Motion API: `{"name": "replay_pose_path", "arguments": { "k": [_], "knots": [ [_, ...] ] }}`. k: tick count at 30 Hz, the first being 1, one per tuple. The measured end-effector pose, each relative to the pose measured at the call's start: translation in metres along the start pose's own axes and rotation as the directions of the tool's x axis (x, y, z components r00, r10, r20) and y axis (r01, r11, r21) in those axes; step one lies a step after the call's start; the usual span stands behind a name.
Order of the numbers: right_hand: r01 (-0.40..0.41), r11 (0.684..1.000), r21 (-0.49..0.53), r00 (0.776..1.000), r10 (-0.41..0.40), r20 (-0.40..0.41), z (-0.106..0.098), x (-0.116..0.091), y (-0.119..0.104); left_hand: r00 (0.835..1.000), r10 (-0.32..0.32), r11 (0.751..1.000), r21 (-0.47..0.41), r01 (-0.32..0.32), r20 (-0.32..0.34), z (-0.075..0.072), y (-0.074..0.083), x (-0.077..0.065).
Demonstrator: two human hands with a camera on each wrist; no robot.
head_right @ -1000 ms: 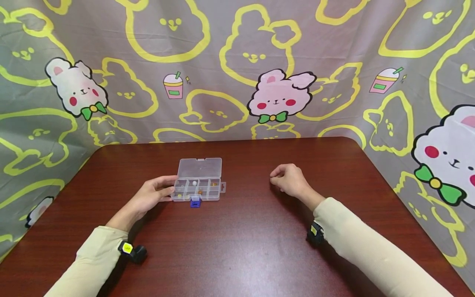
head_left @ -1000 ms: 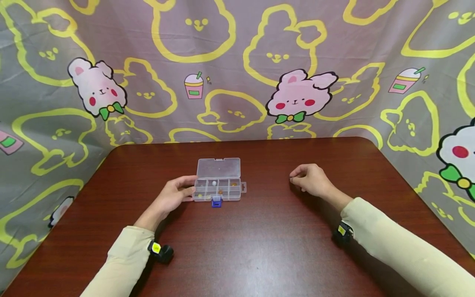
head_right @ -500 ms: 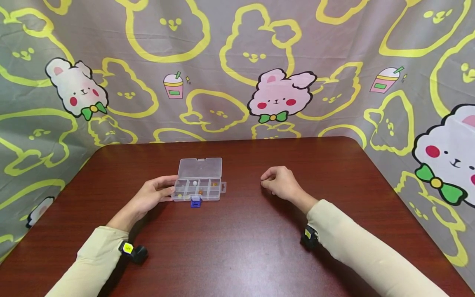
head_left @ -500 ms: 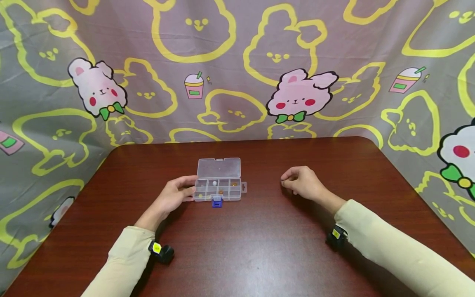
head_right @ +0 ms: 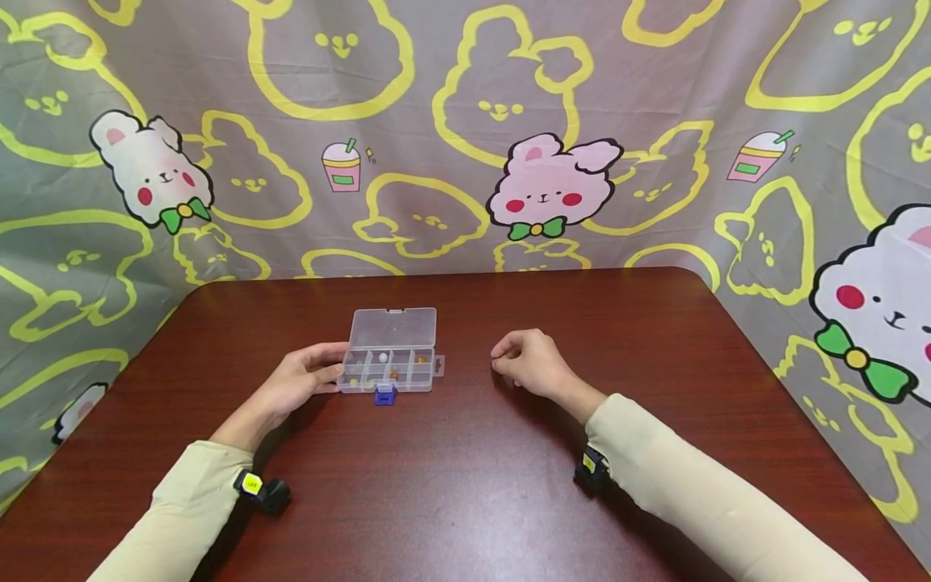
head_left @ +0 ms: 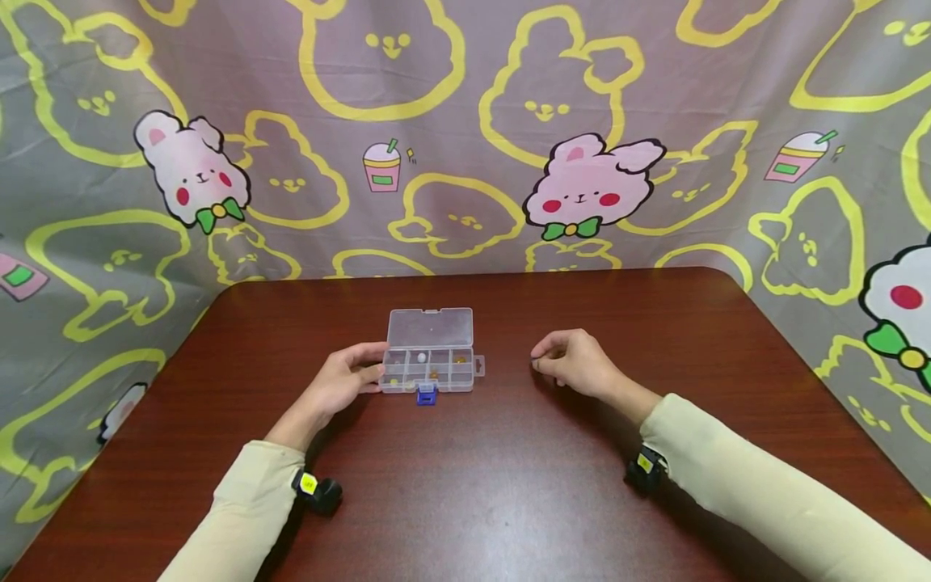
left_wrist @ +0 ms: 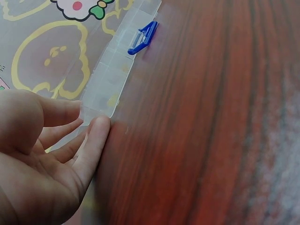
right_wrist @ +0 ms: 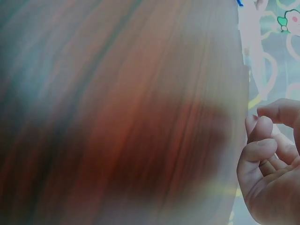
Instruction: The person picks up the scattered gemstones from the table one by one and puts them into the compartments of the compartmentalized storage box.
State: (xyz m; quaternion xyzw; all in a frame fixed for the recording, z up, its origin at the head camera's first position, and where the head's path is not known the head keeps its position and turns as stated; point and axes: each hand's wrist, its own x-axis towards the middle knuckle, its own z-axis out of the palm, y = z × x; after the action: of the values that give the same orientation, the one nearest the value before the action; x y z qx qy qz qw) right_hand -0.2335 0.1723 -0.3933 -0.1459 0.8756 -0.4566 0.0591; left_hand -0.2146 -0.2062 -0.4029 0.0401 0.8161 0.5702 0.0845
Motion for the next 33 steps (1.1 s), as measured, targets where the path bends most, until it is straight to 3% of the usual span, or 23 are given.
{"name": "replay_pose_path", "arguments": {
  "k": [8,33],
  "knots": [
    [0.062,0.998,0.013,0.998,-0.062,0.019,0.013,0.005,-0.013,1.0,0.0,1.0,-0.008,0.0,-0.003,0.0,0.0,0.0],
    [0.107,0.989,0.106,0.991,-0.115,0.073,0.049,0.017,-0.05,0.999,0.034,0.999,-0.032,-0.034,-0.003,0.001,-0.002,0.0]
  ]
}}
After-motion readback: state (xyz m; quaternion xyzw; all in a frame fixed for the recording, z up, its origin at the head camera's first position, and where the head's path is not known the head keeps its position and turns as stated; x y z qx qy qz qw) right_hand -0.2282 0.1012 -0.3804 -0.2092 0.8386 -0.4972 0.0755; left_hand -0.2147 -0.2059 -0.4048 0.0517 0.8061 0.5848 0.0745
